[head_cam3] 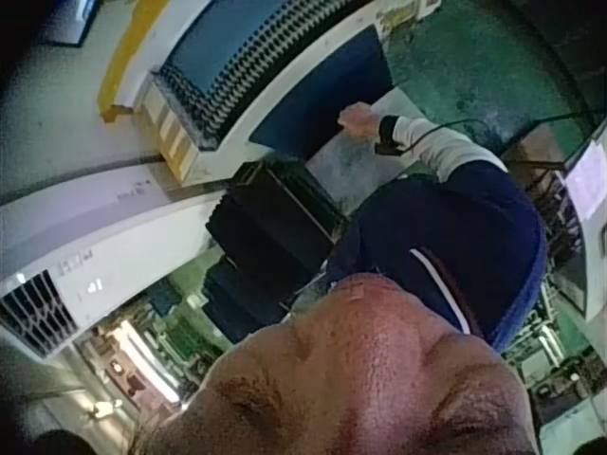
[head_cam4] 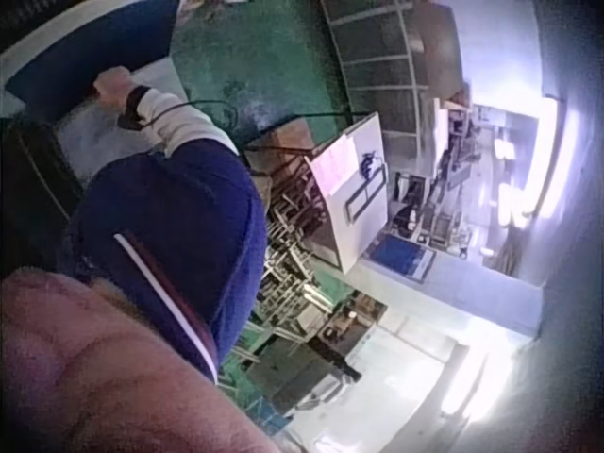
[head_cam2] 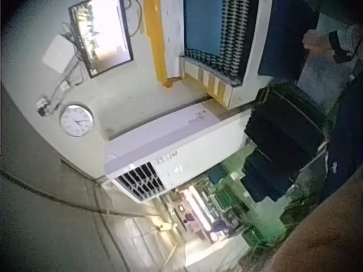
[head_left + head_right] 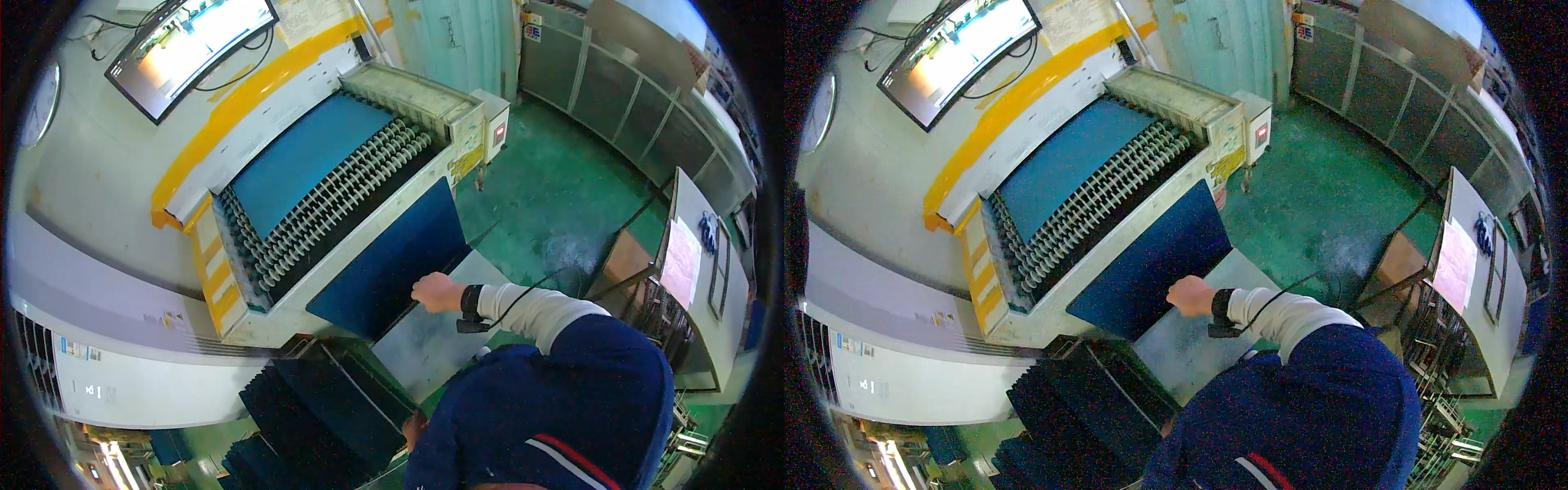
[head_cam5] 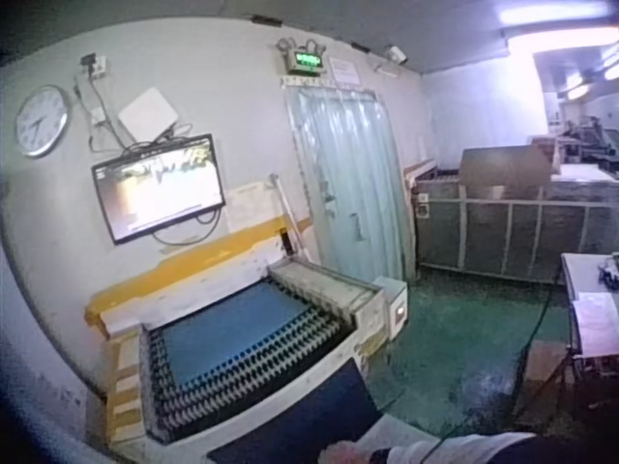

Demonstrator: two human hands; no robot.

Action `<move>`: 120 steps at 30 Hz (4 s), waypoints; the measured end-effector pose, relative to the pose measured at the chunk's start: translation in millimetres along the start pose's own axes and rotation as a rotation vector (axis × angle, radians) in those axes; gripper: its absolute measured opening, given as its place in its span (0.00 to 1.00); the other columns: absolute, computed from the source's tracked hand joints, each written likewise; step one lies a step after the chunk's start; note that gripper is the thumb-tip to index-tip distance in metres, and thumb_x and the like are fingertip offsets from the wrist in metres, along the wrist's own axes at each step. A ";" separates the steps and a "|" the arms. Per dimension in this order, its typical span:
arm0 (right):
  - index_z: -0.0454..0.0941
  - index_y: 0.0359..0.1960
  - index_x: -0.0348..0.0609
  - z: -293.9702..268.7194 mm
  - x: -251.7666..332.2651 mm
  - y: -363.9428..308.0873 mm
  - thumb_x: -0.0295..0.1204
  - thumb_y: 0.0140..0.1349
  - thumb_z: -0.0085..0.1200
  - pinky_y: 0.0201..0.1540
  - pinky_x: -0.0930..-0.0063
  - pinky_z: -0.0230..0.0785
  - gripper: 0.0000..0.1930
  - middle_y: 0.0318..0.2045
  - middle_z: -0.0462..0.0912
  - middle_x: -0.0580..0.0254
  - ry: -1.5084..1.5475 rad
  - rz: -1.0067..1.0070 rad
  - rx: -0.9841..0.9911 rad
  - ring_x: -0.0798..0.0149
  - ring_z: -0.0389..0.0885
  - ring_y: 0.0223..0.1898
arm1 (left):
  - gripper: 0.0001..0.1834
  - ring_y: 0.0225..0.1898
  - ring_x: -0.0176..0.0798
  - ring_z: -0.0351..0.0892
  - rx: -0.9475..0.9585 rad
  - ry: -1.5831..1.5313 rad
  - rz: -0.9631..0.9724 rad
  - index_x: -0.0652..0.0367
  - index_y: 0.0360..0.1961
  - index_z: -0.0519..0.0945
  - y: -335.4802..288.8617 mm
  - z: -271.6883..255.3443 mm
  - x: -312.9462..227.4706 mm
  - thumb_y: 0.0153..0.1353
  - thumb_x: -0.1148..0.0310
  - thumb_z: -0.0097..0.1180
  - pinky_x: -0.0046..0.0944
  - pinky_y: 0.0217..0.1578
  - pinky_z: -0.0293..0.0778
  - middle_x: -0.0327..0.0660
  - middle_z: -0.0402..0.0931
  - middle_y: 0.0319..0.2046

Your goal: Loading large blue metal sheets into an automated machine conveyor.

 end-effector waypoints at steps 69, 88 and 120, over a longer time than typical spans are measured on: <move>0.72 0.35 0.44 -61.5 -49.6 47.7 0.30 0.58 0.61 0.48 0.58 0.71 0.10 0.31 0.74 0.59 2.229 0.740 -0.242 0.59 0.72 0.34 | 0.14 0.20 0.38 0.75 -0.491 -1.356 -1.270 0.64 0.39 0.74 -21.3 -17.4 -43.0 0.59 0.65 0.61 0.37 0.21 0.74 0.41 0.74 0.24; 0.71 0.37 0.39 -64.4 -55.1 63.9 0.29 0.59 0.61 0.45 0.57 0.74 0.11 0.35 0.71 0.56 2.255 0.670 -0.317 0.57 0.71 0.33 | 0.12 0.20 0.40 0.77 -0.515 -1.315 -1.273 0.61 0.34 0.75 -41.7 -5.3 -52.4 0.59 0.64 0.61 0.38 0.22 0.77 0.42 0.75 0.24; 0.71 0.32 0.41 -70.4 -63.5 90.0 0.26 0.58 0.58 0.51 0.62 0.68 0.07 0.33 0.75 0.60 2.262 0.632 -0.289 0.59 0.73 0.37 | 0.13 0.19 0.39 0.77 -0.633 -1.372 -1.274 0.65 0.33 0.76 -42.0 -3.1 -69.0 0.56 0.66 0.64 0.38 0.20 0.77 0.43 0.76 0.23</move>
Point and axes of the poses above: each hand's wrist, its own y-axis towards the middle knuckle, its own z-axis out of the palm, x = y × z, the point moved 1 cm from there along y, towards the middle knuckle
